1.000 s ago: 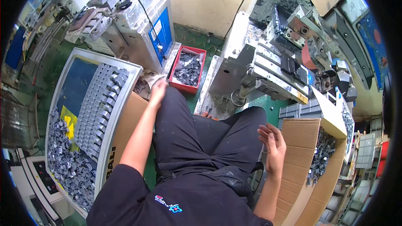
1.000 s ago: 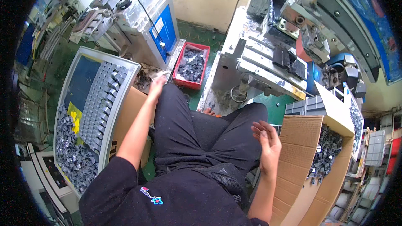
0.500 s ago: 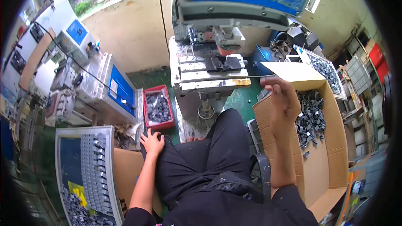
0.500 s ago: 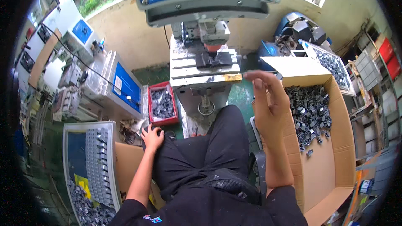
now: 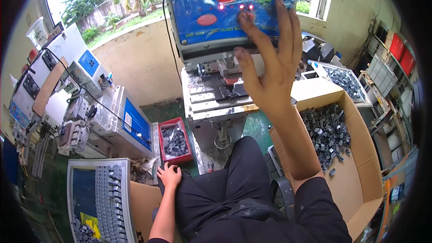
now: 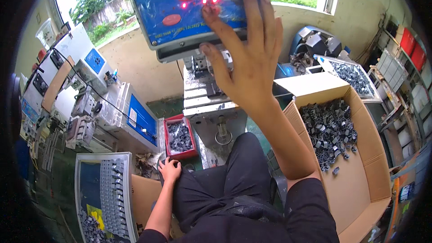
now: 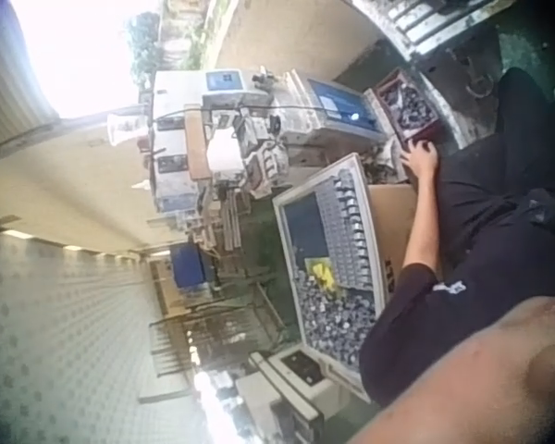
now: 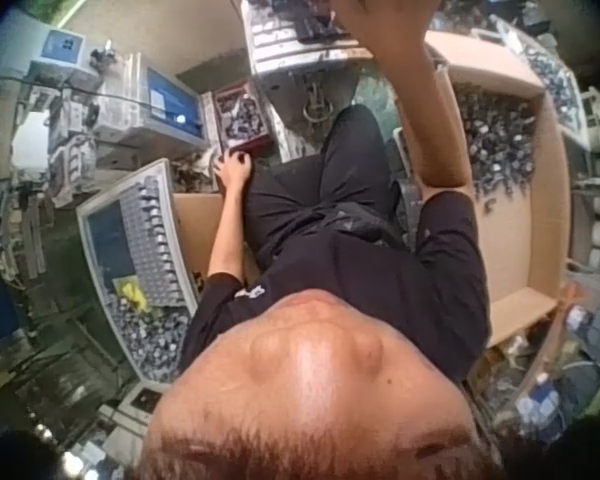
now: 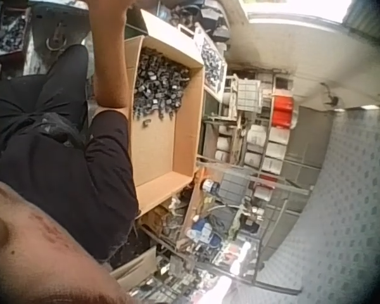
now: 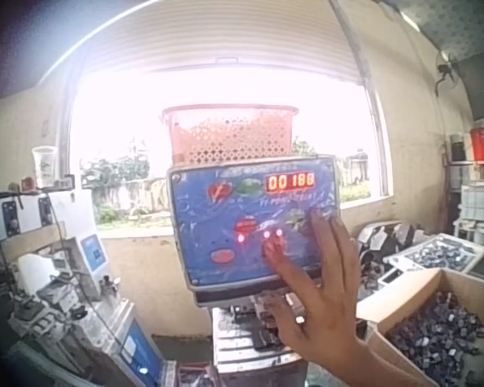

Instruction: The recorder organizes small grey plastic components from a box and then manually feeds them into an industrial printing or marking machine for labeling.

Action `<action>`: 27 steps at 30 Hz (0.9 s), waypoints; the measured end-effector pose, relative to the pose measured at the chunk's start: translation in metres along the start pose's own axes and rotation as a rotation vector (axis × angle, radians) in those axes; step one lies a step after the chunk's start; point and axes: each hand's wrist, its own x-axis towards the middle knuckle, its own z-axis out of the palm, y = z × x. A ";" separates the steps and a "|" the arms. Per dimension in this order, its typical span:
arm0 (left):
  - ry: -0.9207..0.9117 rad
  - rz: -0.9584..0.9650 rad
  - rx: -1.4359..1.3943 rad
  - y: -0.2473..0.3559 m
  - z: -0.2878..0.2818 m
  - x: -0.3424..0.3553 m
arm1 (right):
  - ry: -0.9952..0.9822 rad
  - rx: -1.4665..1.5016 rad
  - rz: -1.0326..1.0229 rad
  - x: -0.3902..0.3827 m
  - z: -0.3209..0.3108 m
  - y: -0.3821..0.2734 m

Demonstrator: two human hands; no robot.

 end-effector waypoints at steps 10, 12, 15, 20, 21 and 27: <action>-0.017 -0.034 -0.003 0.012 -0.002 0.009 | 0.032 0.058 -0.052 0.018 -0.012 0.003; -0.030 -0.045 0.023 0.011 -0.003 0.010 | 0.054 0.059 -0.097 0.024 -0.011 0.002; -0.030 -0.076 0.035 0.003 -0.003 0.007 | 0.155 0.114 -0.095 0.043 -0.003 0.014; -0.041 -0.049 0.034 0.015 -0.001 0.012 | 0.235 0.303 0.006 0.093 0.005 0.040; -0.034 -0.054 0.035 0.014 -0.001 0.012 | 0.144 0.381 -0.001 0.094 0.003 0.037; -0.027 -0.064 0.040 0.014 -0.002 0.014 | 0.066 0.464 0.053 0.088 0.005 0.028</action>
